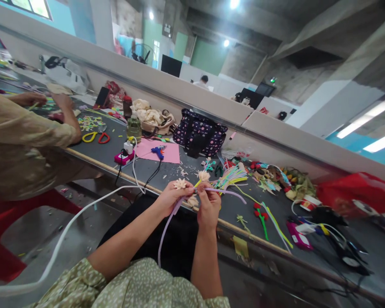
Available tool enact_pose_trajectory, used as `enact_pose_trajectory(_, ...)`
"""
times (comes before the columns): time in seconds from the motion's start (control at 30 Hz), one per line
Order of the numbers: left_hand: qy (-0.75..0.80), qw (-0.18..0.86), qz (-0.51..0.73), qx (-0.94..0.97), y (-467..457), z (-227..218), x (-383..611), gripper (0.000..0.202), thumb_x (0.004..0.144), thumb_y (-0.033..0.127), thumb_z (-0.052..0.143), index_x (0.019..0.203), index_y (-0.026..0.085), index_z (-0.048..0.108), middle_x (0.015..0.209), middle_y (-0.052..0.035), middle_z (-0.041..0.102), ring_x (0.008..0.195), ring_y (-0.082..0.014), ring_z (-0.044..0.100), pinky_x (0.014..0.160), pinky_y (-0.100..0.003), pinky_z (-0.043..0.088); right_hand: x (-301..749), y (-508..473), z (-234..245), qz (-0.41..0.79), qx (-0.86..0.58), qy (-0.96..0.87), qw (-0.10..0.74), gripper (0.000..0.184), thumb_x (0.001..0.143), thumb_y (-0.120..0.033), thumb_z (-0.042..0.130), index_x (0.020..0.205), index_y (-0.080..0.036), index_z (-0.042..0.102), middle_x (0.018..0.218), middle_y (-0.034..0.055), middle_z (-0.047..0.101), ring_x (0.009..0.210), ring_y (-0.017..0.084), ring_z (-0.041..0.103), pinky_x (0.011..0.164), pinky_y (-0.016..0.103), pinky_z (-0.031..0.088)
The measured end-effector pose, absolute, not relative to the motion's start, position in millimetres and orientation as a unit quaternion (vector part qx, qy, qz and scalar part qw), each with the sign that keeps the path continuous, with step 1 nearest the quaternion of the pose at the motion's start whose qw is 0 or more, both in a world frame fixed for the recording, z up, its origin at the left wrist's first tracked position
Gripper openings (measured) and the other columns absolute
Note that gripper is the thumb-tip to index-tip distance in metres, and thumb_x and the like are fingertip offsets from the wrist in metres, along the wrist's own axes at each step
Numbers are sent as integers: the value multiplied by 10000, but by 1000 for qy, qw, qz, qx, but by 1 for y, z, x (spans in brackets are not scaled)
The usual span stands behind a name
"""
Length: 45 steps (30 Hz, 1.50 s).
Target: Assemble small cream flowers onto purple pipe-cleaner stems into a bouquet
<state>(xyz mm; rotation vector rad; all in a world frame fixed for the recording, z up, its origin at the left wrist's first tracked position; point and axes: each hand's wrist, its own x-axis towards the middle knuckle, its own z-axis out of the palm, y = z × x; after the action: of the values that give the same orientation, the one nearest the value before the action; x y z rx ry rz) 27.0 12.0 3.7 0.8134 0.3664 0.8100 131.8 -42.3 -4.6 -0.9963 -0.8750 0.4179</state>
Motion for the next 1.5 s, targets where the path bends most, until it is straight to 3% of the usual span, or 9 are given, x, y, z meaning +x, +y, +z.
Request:
enact_pose_trajectory(0.3, 151, 865, 334, 343, 12, -3, 31, 248, 574, 196, 821, 729, 102, 651, 636, -4, 608, 588, -80, 568, 603, -182, 442, 136, -41, -15, 275, -451, -344, 777, 160, 729, -310, 683, 736, -160, 627, 762, -1, 576, 706, 114, 524, 712, 268, 433)
enact_pose_trajectory(0.47, 169, 832, 372, 376, 14, -3, 34, 243, 603, 234, 809, 734, 103, 652, 595, 13, 573, 531, -61, 512, 533, -175, 402, 137, -38, -14, 229, -451, -362, 783, 127, 734, -280, 669, 733, -166, 614, 730, -21, 567, 697, 108, 512, 723, 268, 422)
enact_pose_trajectory(0.87, 185, 747, 493, 406, 4, 0, 42, 255, 614, 287, 791, 731, 112, 647, 603, 12, 555, 554, -81, 488, 545, -205, 390, 129, -47, -10, 90, -524, -406, 744, 133, 766, -298, 632, 776, -170, 597, 810, 13, 568, 814, 149, 544, 816, 319, 442)
enact_pose_trajectory(1.07, 182, 740, 474, 441, 2, 1, 42, 272, 607, 328, 791, 702, 118, 646, 588, 11, 548, 543, -85, 476, 546, -214, 385, 141, -46, -11, 157, -524, -421, 724, 187, 760, -330, 632, 829, -157, 612, 799, 18, 585, 763, 144, 546, 767, 305, 449)
enact_pose_trajectory(1.3, 234, 602, 521, 558, 7, -6, 44, 184, 607, 281, 782, 676, 140, 687, 692, -19, 588, 631, -119, 527, 598, -224, 417, 143, -44, -8, 22, -605, -456, 653, 153, 757, -315, 634, 732, -165, 611, 797, 17, 580, 798, 152, 542, 824, 312, 421)
enact_pose_trajectory(1.5, 206, 736, 406, 501, 19, -14, 43, 327, 596, 315, 789, 834, 110, 696, 699, -30, 634, 593, -114, 546, 573, -230, 448, 156, -26, -16, 212, -537, -321, 751, 280, 715, -395, 658, 830, -152, 580, 658, -24, 580, 566, 106, 532, 580, 245, 434)
